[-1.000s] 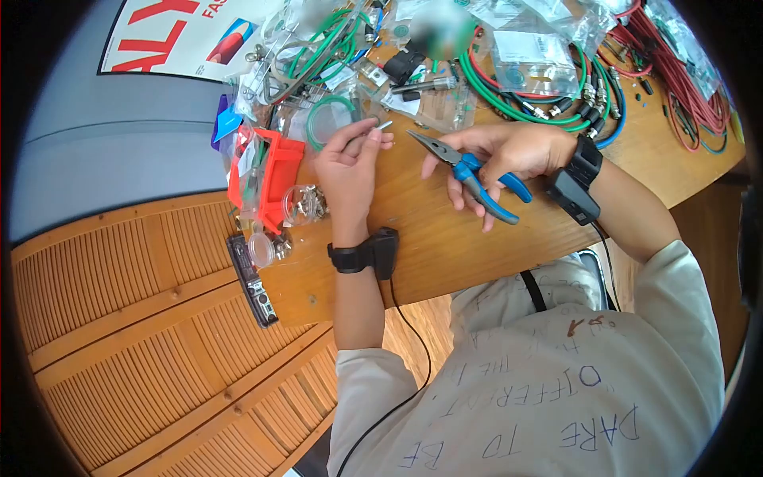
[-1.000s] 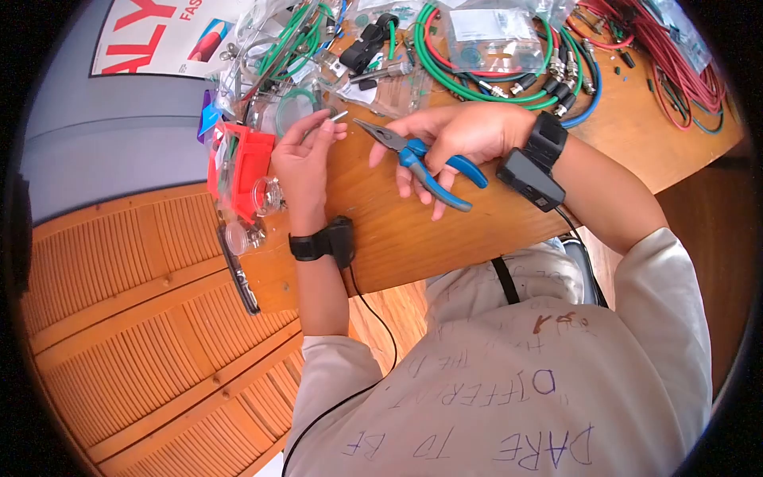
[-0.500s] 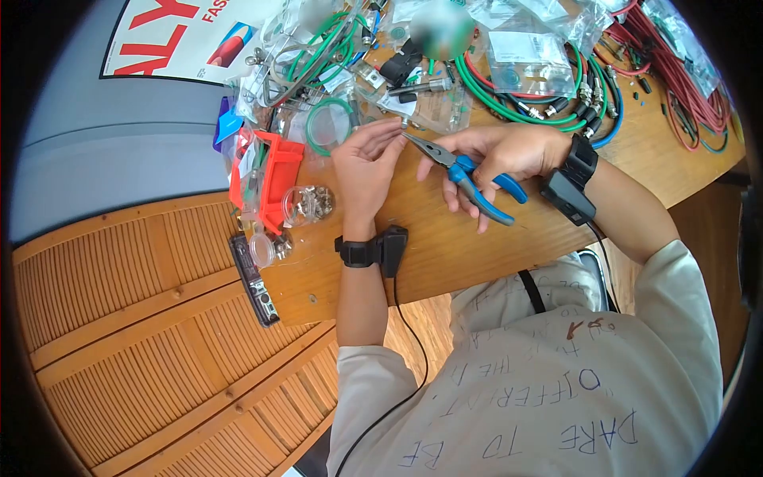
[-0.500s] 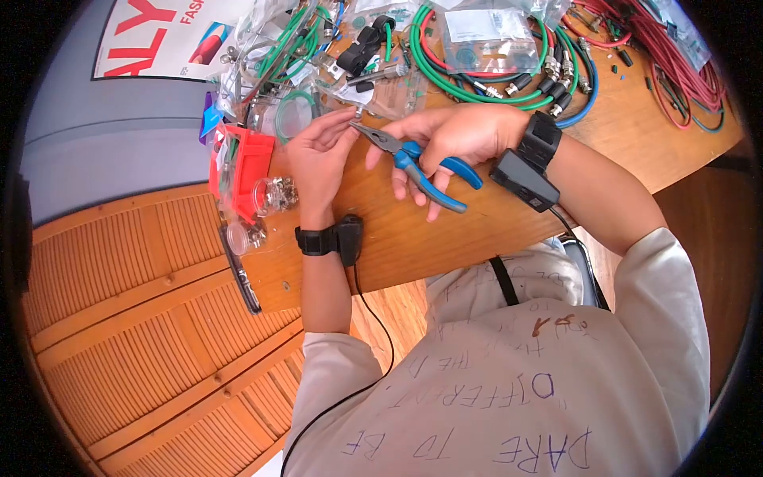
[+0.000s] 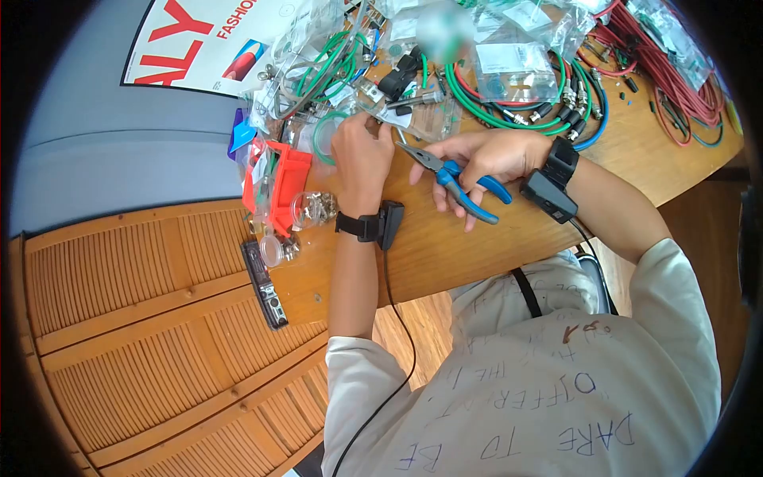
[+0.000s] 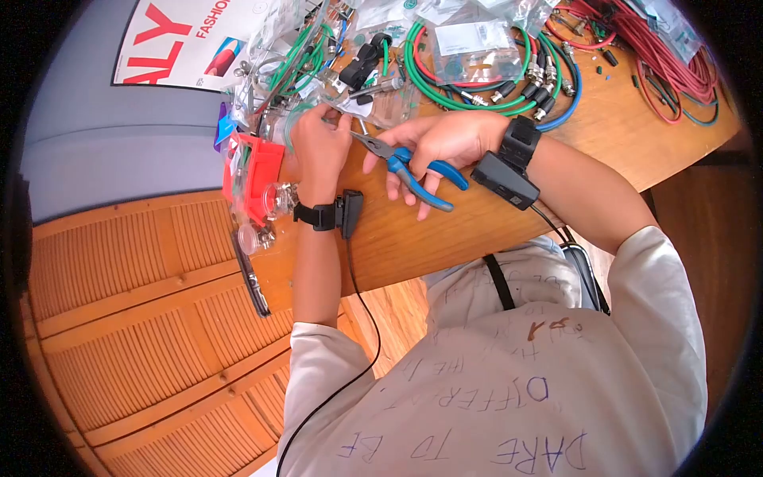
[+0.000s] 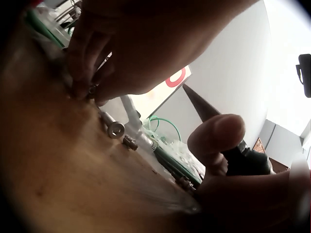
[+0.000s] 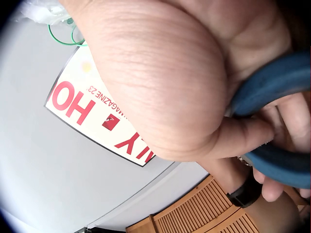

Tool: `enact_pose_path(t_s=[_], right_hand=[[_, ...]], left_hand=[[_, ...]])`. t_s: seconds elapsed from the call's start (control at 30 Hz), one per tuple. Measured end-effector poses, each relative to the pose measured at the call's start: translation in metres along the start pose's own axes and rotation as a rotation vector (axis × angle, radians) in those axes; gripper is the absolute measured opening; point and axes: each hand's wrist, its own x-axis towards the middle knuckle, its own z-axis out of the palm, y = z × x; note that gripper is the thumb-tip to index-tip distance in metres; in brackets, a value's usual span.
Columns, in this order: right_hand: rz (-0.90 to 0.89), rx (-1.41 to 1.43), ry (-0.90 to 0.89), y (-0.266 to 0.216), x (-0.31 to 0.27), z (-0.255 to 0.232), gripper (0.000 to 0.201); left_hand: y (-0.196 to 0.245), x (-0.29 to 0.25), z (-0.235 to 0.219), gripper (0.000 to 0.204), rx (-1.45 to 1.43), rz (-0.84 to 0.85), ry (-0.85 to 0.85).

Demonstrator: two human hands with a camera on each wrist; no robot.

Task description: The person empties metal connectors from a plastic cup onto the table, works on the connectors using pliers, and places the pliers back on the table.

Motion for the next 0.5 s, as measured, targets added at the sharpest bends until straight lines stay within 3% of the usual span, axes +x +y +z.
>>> enact_pose_path(t_s=[0.33, 0.4, 0.43, 0.5], right_hand=[[0.016, 0.023, -0.001, 0.002, 0.001, -0.002, 0.064], [0.014, 0.025, -0.005, 0.002, 0.001, -0.002, 0.064], [0.013, 0.025, -0.010, 0.003, 0.002, -0.002, 0.064], [0.011, 0.004, -0.008, 0.001, 0.001, -0.001, 0.064]], left_hand=[[-0.002, 0.002, 0.002, 0.021, -0.095, -0.080, -0.014], [0.002, -0.005, -0.015, 0.028, -0.346, -0.262, -0.093], [-0.002, -0.010, -0.017, 0.028, -0.346, -0.263, -0.094], [-0.010, -0.021, -0.019, 0.030, -0.817, -0.268, -0.195]])
